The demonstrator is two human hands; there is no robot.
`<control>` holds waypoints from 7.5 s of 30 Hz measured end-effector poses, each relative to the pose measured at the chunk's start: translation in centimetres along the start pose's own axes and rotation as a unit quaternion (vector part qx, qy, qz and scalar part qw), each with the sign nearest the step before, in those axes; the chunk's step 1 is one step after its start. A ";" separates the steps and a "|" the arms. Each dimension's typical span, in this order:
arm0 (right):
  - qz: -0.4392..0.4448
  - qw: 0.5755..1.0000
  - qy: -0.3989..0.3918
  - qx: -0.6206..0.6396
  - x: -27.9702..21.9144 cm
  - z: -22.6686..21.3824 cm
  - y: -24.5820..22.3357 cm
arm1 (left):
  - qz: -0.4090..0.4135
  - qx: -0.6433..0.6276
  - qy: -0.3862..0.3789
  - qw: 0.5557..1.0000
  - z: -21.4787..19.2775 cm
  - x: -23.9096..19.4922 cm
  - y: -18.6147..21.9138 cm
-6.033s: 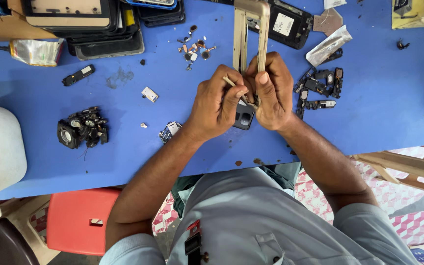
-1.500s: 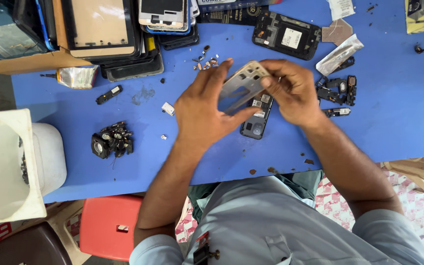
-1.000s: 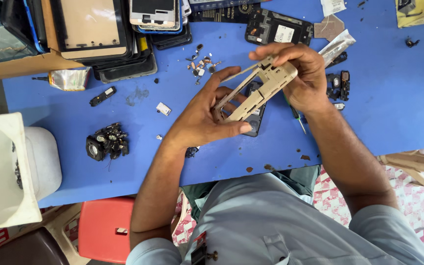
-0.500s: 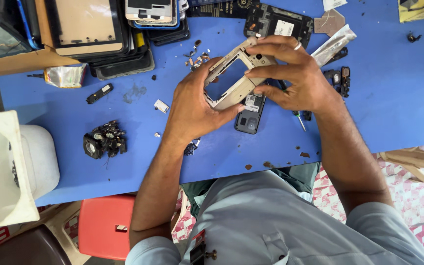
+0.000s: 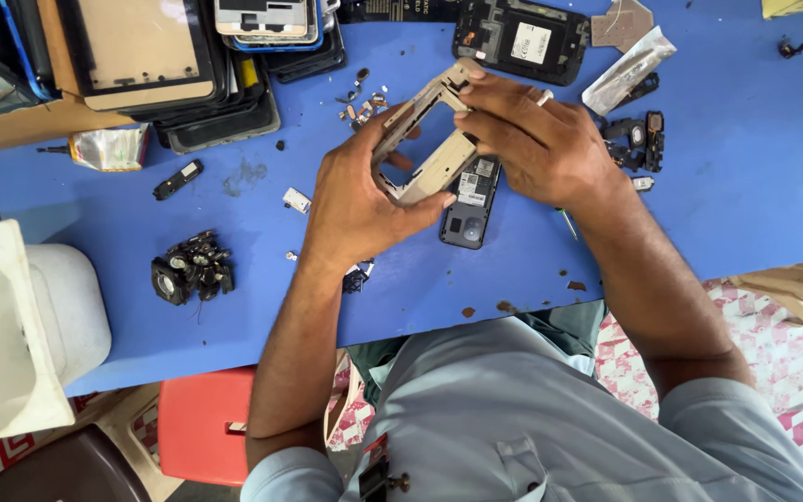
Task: The person disassembles a smartphone by removing the back cover and then using a screwdriver to detach internal components from the phone frame. The person places removed parts on the workbench.
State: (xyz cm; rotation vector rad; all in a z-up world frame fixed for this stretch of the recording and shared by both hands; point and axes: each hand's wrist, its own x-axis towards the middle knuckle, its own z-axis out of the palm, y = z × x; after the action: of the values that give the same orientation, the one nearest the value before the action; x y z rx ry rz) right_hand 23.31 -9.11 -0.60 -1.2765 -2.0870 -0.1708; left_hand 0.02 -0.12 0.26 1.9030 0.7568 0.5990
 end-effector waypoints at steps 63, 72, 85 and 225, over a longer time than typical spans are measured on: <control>0.173 0.983 0.049 -0.037 -2.4 2.1 2.2 | 0.098 0.114 0.114 0.982 4.8 -1.8 0.4; 0.202 0.978 0.045 -0.037 -2.5 2.3 2.0 | 0.072 0.127 0.103 0.984 4.7 -1.8 0.6; 0.215 0.976 0.035 -0.026 -3.3 3.0 3.1 | 0.071 0.148 0.103 0.981 4.6 -1.8 0.4; 0.147 0.921 0.019 0.359 -0.5 1.5 -0.6 | 0.112 -0.421 0.015 0.900 5.7 -1.2 -3.2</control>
State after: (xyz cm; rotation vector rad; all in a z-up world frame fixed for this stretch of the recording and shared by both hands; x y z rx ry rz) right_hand 22.26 -9.12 -1.94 -1.0745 -1.6437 0.6450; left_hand 2.32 -3.28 -5.05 1.1685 0.2104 0.9198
